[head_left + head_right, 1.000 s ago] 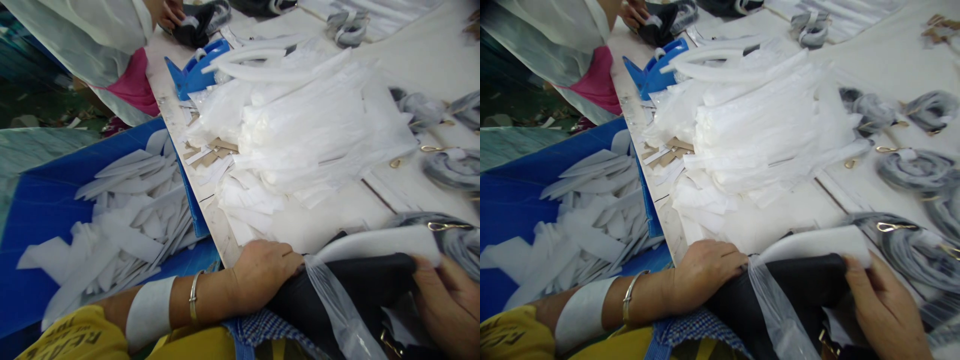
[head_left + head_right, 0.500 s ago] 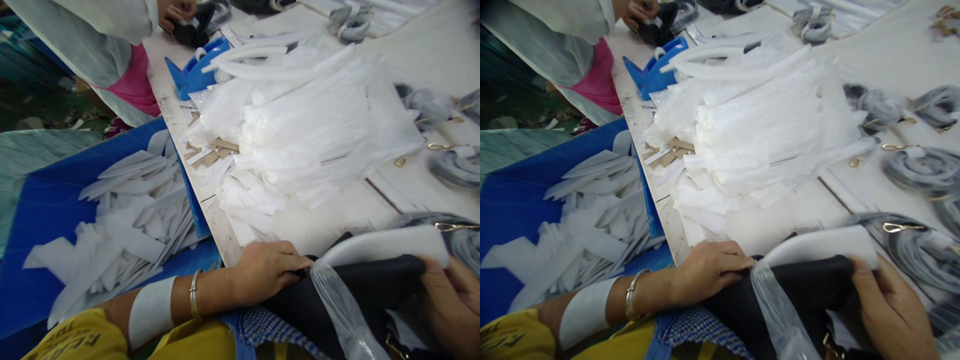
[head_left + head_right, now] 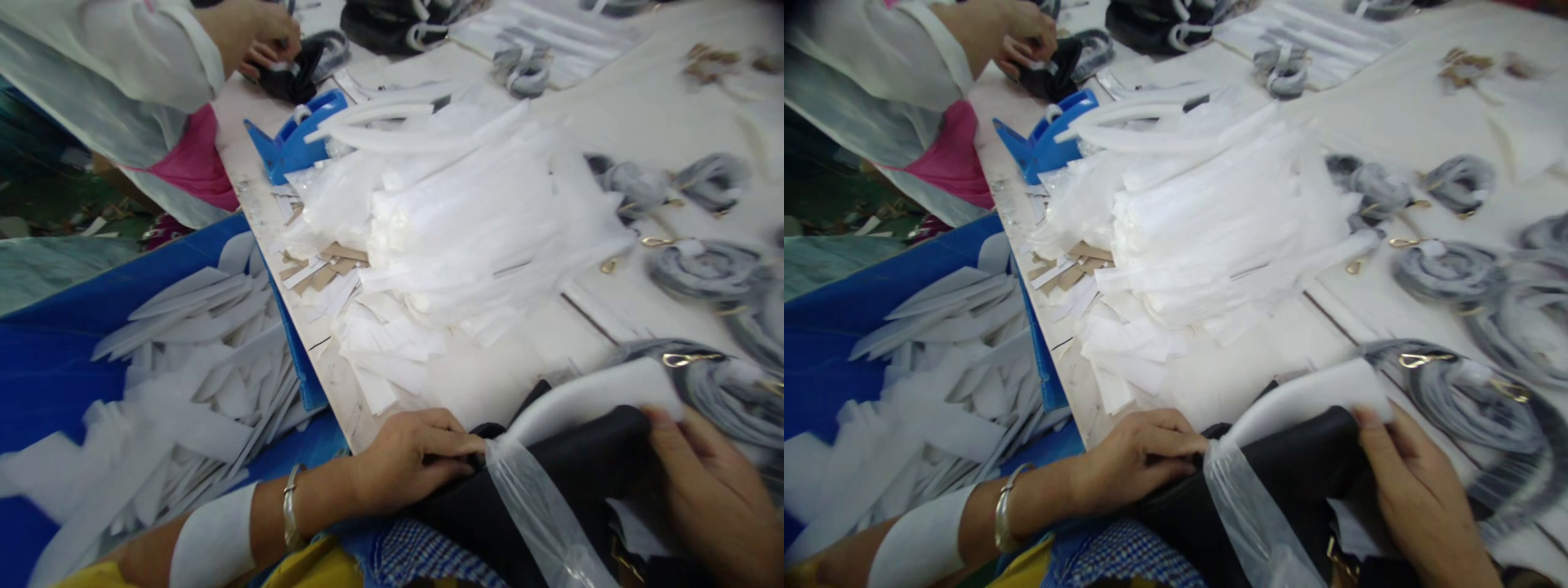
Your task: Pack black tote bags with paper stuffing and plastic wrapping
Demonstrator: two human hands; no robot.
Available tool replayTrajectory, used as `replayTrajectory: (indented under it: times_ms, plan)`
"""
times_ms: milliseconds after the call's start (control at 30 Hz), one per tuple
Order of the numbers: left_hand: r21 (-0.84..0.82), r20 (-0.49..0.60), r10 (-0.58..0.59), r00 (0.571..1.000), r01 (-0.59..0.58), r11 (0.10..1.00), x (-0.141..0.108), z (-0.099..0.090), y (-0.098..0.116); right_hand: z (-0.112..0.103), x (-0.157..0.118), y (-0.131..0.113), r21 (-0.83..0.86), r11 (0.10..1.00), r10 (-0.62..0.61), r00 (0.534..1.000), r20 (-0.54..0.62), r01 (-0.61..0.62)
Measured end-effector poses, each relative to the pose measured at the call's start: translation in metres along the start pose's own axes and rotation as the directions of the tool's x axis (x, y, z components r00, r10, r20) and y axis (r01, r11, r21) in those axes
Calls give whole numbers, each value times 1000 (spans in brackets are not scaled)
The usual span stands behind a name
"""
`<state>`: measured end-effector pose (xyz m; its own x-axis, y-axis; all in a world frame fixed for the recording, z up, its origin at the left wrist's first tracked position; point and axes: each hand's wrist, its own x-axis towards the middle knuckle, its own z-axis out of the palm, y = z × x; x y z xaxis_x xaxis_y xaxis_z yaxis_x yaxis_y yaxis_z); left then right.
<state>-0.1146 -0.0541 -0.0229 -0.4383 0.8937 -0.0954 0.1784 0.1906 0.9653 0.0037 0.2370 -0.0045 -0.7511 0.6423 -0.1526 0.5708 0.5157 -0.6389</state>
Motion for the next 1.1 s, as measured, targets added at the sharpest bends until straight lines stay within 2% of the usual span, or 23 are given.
replayTrajectory:
  times_ms: [133,267,400,600,833,900,967,1000,1033,1067,1100]
  plan:
    - [-18,-40,-126,991,126,992,2,4,9,2,-4,-2,129,992,1,999,40,-6]
    - [9,-132,-114,985,116,993,7,7,12,3,-8,-1,187,982,10,1000,-26,-5]
    - [-60,-49,-169,984,166,984,11,4,14,3,-5,-9,139,989,50,998,-27,-46]
    - [-75,26,-114,993,116,990,13,-6,16,0,0,-24,-76,994,83,997,0,-82]
    - [-39,162,-92,982,100,994,13,-21,11,2,1,-22,-65,997,45,997,65,-40]
    - [-12,153,-123,981,126,992,11,-20,11,-2,1,-22,-79,997,15,999,44,-12]
    - [-10,109,-162,981,164,986,8,-17,11,-11,0,-30,-165,981,-112,992,-59,101]
    - [-24,85,-170,982,173,985,7,-15,11,-16,-2,-37,-240,949,-240,964,-117,207]
    - [-69,84,-155,984,161,984,7,-14,10,-19,-4,-45,-330,879,-403,906,-131,344]
    - [-132,102,-126,987,139,981,9,-14,9,-18,-6,-54,-407,761,-578,813,-73,505]
    - [-130,130,-69,989,86,988,13,-16,8,-14,-6,-62,-447,606,-722,691,38,658]
